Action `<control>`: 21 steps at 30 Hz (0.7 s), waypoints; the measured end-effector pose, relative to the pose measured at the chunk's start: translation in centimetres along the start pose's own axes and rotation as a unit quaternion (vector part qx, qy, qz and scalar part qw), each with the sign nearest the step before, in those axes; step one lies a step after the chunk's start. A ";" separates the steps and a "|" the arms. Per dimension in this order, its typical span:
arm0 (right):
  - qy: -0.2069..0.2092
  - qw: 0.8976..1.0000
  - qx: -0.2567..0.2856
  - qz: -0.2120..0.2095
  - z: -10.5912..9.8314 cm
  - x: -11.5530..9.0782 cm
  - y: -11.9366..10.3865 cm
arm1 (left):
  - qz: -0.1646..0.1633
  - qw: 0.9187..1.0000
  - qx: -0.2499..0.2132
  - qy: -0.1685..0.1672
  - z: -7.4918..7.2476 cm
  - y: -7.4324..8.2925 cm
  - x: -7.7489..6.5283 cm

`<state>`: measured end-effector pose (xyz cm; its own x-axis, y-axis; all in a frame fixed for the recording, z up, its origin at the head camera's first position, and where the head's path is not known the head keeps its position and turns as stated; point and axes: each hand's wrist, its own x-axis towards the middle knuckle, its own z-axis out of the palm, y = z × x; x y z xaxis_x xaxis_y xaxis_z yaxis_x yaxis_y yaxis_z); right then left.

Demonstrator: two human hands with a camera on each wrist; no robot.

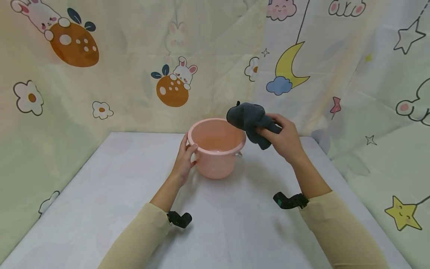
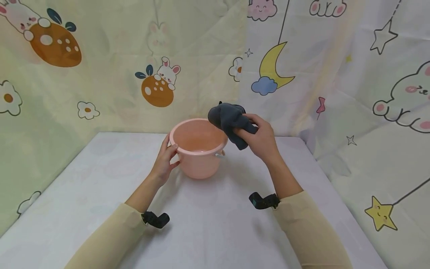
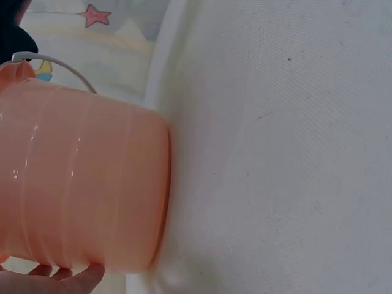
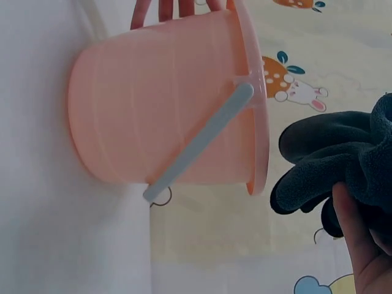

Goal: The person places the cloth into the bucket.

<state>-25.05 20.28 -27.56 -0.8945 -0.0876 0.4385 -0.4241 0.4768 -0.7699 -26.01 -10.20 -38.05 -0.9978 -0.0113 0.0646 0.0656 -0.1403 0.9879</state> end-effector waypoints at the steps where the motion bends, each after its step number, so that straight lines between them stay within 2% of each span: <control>1: -0.008 1.000 0.001 -0.002 0.1 0.1 -0.1 | 0.000 1.000 0.000 0.001 0.0 0.0 0.0; 10: -0.073 0.997 0.002 0.015 1.2 1.1 -1.1 | 0.002 1.000 0.018 -0.004 -0.1 0.2 -0.2; 16: -0.131 0.991 -0.015 0.037 2.1 2.2 -1.2 | 0.002 1.000 0.018 -0.003 -0.1 0.2 -0.2; 21: -0.149 0.988 -0.030 0.033 3.3 2.9 -1.2 | 0.004 1.000 0.012 -0.007 -0.1 0.0 -0.3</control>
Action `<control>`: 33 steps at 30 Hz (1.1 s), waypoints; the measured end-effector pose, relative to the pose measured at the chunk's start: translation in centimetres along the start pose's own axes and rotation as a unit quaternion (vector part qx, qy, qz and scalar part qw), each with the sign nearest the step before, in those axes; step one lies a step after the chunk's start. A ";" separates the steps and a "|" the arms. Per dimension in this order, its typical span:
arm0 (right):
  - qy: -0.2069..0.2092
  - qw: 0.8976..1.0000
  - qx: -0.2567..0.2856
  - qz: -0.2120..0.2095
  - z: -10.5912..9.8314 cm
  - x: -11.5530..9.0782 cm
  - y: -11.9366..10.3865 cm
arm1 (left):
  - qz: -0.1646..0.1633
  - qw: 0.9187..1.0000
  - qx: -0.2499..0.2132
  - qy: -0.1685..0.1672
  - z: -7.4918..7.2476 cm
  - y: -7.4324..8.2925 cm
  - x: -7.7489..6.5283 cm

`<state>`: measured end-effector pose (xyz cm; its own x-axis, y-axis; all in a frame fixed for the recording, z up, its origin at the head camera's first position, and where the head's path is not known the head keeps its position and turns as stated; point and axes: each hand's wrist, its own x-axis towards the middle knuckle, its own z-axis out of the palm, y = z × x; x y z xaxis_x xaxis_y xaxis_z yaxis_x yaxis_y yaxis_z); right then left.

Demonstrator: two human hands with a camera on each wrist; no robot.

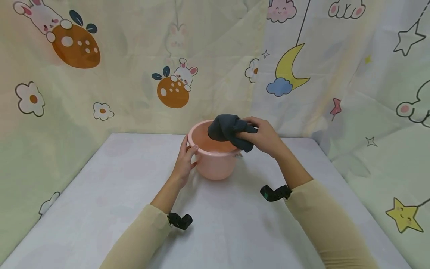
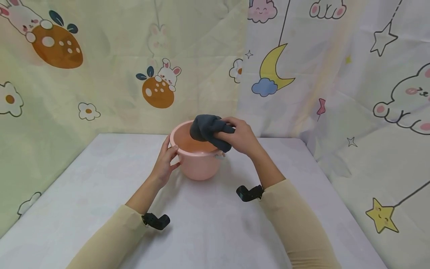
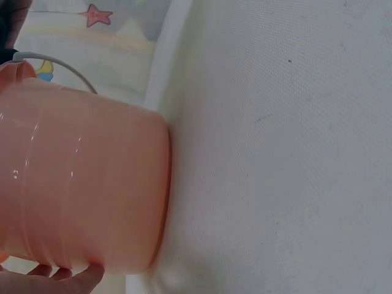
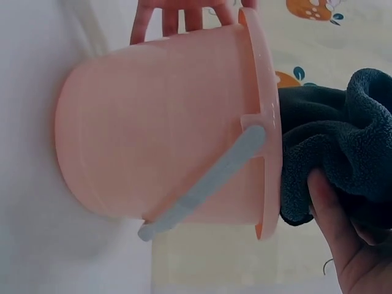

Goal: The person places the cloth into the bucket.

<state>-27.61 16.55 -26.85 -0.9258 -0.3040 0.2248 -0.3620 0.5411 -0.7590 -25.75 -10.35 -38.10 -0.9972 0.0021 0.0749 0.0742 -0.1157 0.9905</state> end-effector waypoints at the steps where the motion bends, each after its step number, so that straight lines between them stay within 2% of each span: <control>1: 0.000 1.000 0.000 0.002 0.2 0.2 -0.1 | 0.000 1.000 0.000 0.000 0.0 0.0 0.0; 7: 0.000 1.000 0.000 0.014 1.2 1.4 -0.1 | 0.002 1.000 0.000 0.004 0.0 -0.1 0.1; 14: -0.012 0.999 -0.030 0.020 2.7 2.8 -0.2 | -0.001 1.000 0.010 0.010 -0.1 -0.2 0.2; 24: -0.022 0.997 -0.068 0.002 4.8 4.1 0.1 | -0.001 1.000 0.019 0.011 0.1 -0.2 0.0; 28: -0.019 0.994 -0.106 -0.009 5.5 4.3 0.1 | 0.006 1.000 0.021 0.005 0.2 -0.2 0.2; 33: -0.023 0.984 -0.176 -0.012 6.5 4.4 0.0 | 0.009 1.000 0.016 0.006 0.2 -0.4 0.3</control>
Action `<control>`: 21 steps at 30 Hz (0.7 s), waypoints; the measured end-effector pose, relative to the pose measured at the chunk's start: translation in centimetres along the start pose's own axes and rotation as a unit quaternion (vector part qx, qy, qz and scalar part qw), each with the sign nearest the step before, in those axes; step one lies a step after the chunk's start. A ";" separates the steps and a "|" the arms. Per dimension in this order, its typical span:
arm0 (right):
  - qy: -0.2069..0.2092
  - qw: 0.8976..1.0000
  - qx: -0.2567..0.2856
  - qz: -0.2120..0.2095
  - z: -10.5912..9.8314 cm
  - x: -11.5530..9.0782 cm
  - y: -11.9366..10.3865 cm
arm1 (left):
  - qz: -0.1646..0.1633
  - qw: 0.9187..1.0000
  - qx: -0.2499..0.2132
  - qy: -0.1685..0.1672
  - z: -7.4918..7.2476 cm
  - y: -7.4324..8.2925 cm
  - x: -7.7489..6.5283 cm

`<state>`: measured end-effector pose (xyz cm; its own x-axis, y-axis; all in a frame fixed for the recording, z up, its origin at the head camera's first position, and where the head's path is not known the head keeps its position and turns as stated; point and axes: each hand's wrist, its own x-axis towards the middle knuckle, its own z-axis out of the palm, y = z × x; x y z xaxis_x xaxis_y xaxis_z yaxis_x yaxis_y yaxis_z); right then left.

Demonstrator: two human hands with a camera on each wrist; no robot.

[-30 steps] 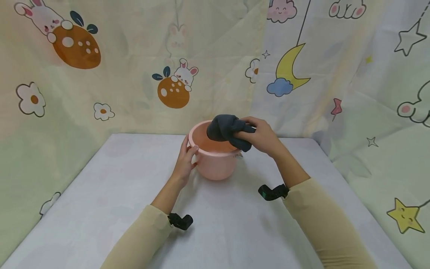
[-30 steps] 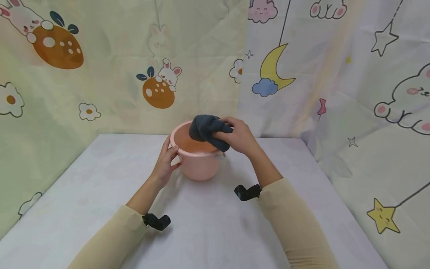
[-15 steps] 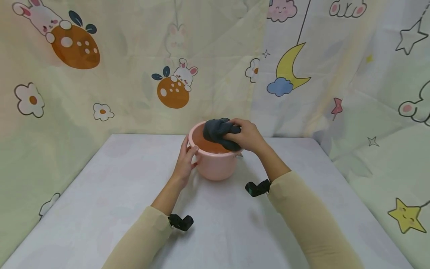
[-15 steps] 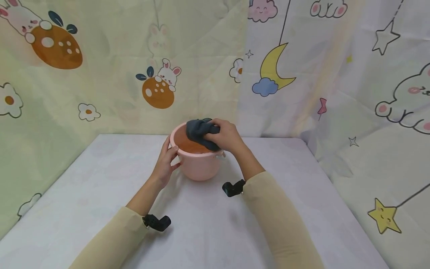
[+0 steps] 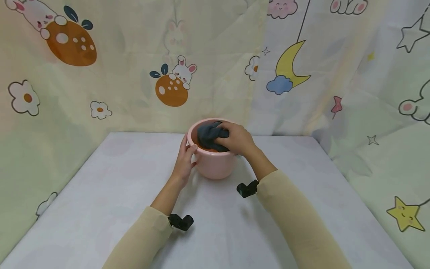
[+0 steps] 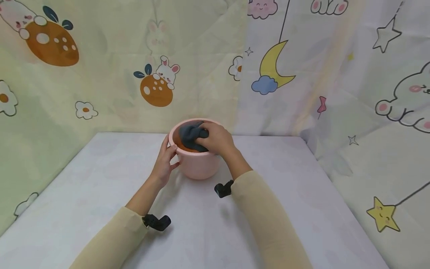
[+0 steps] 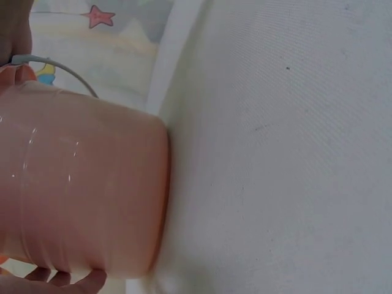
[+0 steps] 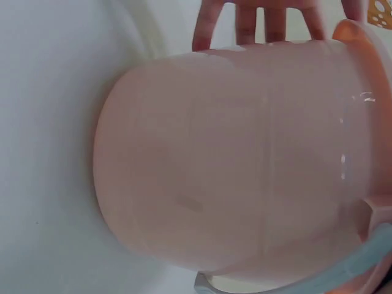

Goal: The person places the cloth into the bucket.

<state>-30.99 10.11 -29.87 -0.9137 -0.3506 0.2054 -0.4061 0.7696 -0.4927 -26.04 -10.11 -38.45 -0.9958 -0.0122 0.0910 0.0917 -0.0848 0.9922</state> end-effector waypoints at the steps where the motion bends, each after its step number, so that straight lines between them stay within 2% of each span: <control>1: 0.000 1.000 -0.011 0.000 0.1 0.0 -0.1 | 0.000 1.000 0.000 0.000 0.0 0.0 0.0; 12: 0.003 0.999 -0.053 0.010 0.8 0.3 -0.1 | 0.002 1.000 0.007 0.003 0.1 0.1 -0.2; 16: 0.013 0.999 -0.045 0.011 1.0 0.2 -0.1 | 0.000 1.000 0.000 0.002 0.1 0.1 -0.2; 21: 0.033 0.999 -0.011 0.014 1.2 0.0 -0.1 | 0.000 1.000 -0.001 0.003 0.1 0.2 -0.2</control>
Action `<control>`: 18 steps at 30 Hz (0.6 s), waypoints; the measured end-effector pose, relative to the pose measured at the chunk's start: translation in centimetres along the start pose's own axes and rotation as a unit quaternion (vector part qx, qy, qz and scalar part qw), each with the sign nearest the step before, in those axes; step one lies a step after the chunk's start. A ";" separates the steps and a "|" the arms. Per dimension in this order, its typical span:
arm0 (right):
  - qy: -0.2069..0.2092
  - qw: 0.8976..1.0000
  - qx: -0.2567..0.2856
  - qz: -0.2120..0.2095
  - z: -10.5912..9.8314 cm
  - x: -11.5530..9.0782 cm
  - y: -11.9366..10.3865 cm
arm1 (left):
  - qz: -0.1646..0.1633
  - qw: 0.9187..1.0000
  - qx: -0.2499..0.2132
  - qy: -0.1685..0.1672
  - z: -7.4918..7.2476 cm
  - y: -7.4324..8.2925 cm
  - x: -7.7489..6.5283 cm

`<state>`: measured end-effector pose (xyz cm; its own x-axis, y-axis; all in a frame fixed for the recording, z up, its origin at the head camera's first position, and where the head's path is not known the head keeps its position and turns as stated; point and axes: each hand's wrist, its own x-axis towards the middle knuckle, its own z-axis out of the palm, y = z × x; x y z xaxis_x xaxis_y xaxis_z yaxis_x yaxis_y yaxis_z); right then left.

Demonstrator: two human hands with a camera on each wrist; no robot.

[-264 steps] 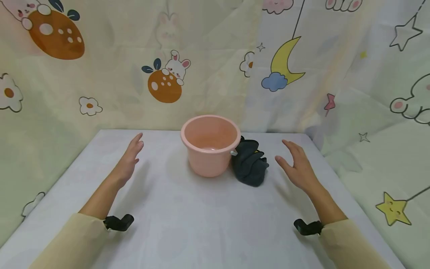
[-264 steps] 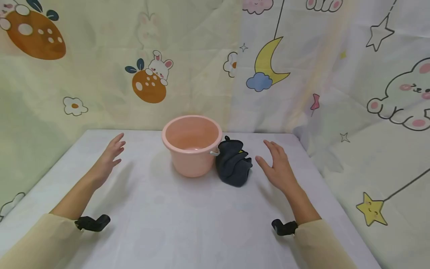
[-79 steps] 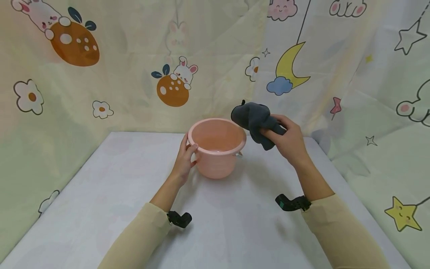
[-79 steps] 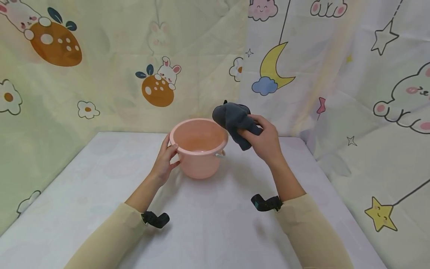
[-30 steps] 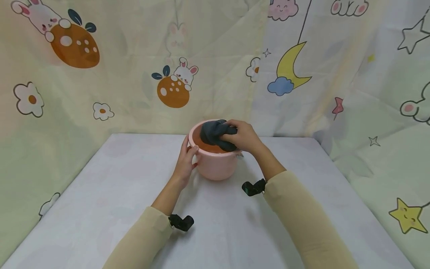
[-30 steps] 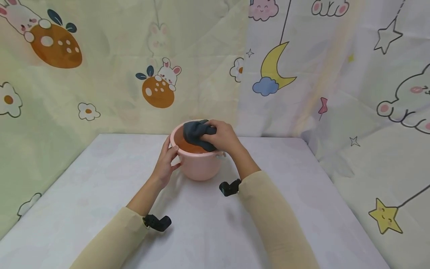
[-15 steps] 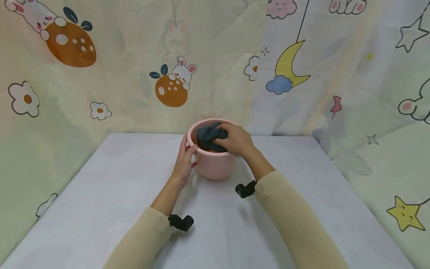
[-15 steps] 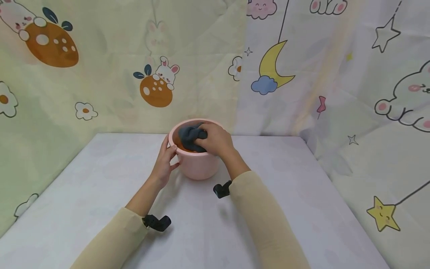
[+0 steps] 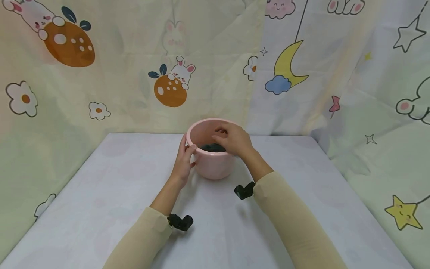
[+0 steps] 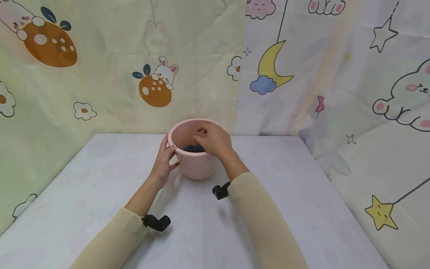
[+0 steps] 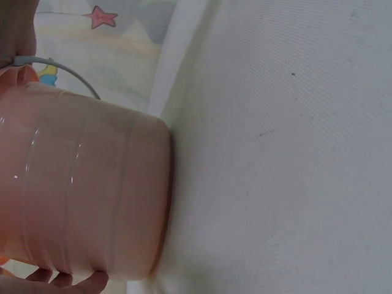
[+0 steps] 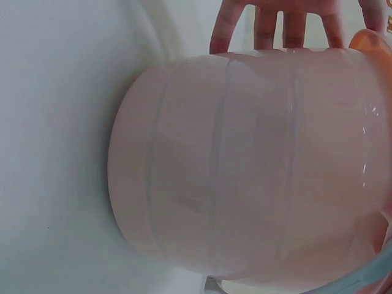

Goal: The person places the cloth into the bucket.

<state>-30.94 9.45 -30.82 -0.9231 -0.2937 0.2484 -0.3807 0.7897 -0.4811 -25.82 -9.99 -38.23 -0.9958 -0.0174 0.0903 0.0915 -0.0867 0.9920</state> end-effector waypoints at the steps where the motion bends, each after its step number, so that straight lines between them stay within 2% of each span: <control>1: 0.004 1.000 0.007 0.000 0.0 -0.1 0.0 | 0.001 1.000 0.002 -0.001 0.0 0.0 0.0; 4: 0.025 0.999 0.030 -0.003 0.1 -0.2 -0.1 | 0.000 1.000 0.004 -0.002 -0.1 0.1 0.1; 9: 0.087 0.993 0.080 -0.027 0.4 -0.6 0.3 | 0.000 1.000 0.012 -0.002 -0.2 0.1 0.0; 14: 0.135 0.982 0.117 -0.058 -0.1 -1.1 0.9 | 0.014 0.997 0.076 -0.009 -1.2 0.4 -0.1; 18: 0.152 0.980 0.113 -0.052 -0.9 -1.8 1.7 | 0.041 0.990 0.133 -0.015 -2.3 1.1 0.0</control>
